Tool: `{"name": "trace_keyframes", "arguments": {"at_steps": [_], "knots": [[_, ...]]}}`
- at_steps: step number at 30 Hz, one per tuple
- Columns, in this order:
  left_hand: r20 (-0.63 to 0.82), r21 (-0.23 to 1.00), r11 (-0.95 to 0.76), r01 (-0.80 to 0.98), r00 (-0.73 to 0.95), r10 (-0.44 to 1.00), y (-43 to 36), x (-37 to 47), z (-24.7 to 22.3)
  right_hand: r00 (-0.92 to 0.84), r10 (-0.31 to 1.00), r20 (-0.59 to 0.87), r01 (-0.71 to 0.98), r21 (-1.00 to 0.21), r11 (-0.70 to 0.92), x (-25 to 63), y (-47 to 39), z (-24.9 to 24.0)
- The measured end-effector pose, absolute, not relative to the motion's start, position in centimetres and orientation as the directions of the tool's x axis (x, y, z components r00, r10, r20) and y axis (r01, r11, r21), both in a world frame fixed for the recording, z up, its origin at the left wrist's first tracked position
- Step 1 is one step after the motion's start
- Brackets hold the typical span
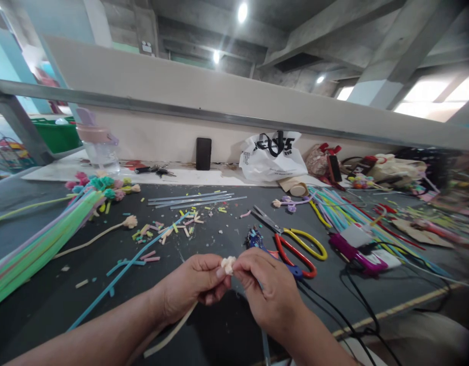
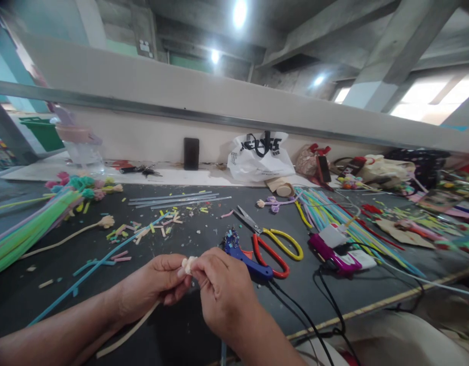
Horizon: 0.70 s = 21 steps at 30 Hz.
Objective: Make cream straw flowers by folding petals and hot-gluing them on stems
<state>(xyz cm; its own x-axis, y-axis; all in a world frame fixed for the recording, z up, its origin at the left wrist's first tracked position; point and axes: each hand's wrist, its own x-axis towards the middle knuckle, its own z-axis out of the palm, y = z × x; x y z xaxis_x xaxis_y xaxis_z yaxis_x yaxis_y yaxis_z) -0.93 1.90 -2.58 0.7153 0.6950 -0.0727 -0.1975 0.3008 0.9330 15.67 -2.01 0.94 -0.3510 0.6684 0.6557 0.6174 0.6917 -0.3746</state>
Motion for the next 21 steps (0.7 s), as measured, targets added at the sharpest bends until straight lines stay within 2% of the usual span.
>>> {"name": "trace_keyframes", "arguments": {"at_steps": [9,12,16,21], "knots": [[-0.089,0.917,0.339,-0.210,0.720,0.688,1.81,-0.88,-2.38,-0.393,0.633,0.667,0.604,-0.332,0.725,15.53,-1.74,0.96],[-0.089,0.891,0.383,-0.246,0.730,0.677,1.82,-0.94,-2.37,-0.354,0.630,0.691,0.548,-0.392,0.739,15.66,-1.91,1.35],[-0.128,0.839,0.472,-0.270,0.746,0.654,1.79,-1.15,-2.42,-0.210,0.657,0.724,0.519,-0.486,0.703,16.03,-2.18,1.86],[-0.116,0.814,0.499,-0.298,0.758,0.642,1.80,-1.30,-2.28,-0.230,0.605,0.762,0.536,-0.420,0.733,16.00,-2.24,1.65]]}}
